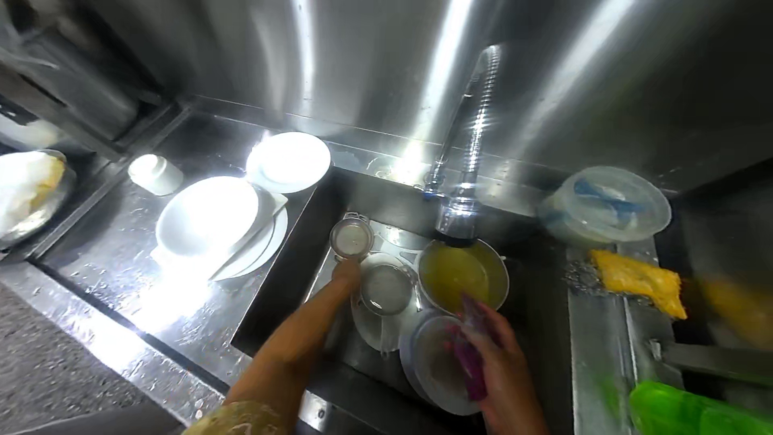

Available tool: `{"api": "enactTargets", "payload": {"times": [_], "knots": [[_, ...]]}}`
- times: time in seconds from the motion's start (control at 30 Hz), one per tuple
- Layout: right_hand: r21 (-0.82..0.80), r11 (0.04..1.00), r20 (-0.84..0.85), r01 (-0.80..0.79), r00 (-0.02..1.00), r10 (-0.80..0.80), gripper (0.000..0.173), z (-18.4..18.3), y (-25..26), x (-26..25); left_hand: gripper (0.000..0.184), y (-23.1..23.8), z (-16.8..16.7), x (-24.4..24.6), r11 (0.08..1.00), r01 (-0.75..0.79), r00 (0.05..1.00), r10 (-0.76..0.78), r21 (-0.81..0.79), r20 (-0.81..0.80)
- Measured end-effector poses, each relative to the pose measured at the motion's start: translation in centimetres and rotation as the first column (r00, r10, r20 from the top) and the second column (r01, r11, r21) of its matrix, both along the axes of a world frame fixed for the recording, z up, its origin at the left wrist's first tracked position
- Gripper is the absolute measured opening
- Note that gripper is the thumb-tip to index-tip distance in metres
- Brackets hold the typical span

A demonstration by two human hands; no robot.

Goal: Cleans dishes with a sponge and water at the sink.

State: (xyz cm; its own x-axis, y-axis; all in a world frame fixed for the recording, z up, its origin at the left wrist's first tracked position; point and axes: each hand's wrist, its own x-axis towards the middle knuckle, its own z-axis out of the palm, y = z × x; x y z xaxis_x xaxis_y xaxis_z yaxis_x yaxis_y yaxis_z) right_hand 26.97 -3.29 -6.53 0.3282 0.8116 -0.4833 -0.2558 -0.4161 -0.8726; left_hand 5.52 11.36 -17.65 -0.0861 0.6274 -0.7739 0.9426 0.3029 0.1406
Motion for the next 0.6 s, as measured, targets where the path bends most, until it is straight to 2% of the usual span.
{"api": "enactTargets", "payload": {"times": [0.07,0.1,0.13,0.17,0.2,0.3,0.4,0.43,0.5,0.6], "knots": [[-0.014,1.0,-0.009,-0.013,1.0,0.013,0.05,0.8,-1.0,0.3,0.04,0.0,-3.5,-1.7,0.965,-0.255,0.966,0.257,-0.065,0.028],[-0.014,1.0,-0.006,-0.019,1.0,0.019,0.051,0.9,-1.5,0.5,0.043,-0.3,-5.2,-2.2,0.895,-0.437,0.886,0.445,-0.086,0.131],[-0.011,1.0,-0.002,-0.02,1.0,0.02,0.051,1.0,-2.0,0.8,0.049,-0.7,-7.5,-2.5,0.796,-0.592,0.756,0.602,-0.126,0.255],[-0.008,1.0,-0.001,-0.019,1.0,0.019,0.051,1.1,-2.5,1.1,0.054,-0.8,-9.6,-2.6,0.727,-0.665,0.649,0.677,-0.173,0.348],[0.004,1.0,-0.001,-0.015,1.0,0.015,0.052,1.0,-3.0,1.4,0.057,-0.6,-10.7,-2.6,0.717,-0.672,0.613,0.679,-0.187,0.405],[0.034,0.999,0.012,-0.003,1.0,0.003,0.054,0.7,-4.0,2.3,0.053,-0.1,-11.1,-2.8,0.812,-0.566,0.679,0.558,-0.144,0.477],[0.029,0.999,0.009,0.016,1.0,-0.017,0.052,0.8,-4.2,2.3,0.042,-0.2,-9.8,-2.6,0.859,-0.498,0.693,0.477,-0.119,0.541],[0.024,1.0,0.006,0.011,1.0,-0.011,0.051,0.9,-4.0,2.1,0.038,-0.3,-8.7,-2.5,0.871,-0.481,0.702,0.451,-0.099,0.551],[0.027,1.0,-0.007,-0.012,1.0,0.013,0.051,0.9,-3.4,1.5,0.034,-0.5,-5.3,-2.3,0.912,-0.41,0.779,0.365,-0.026,0.509],[0.063,0.995,-0.033,-0.072,0.997,0.074,0.051,0.3,-2.0,0.0,0.04,-1.4,2.3,-2.7,0.965,-0.213,0.945,0.164,0.154,0.281]]}}
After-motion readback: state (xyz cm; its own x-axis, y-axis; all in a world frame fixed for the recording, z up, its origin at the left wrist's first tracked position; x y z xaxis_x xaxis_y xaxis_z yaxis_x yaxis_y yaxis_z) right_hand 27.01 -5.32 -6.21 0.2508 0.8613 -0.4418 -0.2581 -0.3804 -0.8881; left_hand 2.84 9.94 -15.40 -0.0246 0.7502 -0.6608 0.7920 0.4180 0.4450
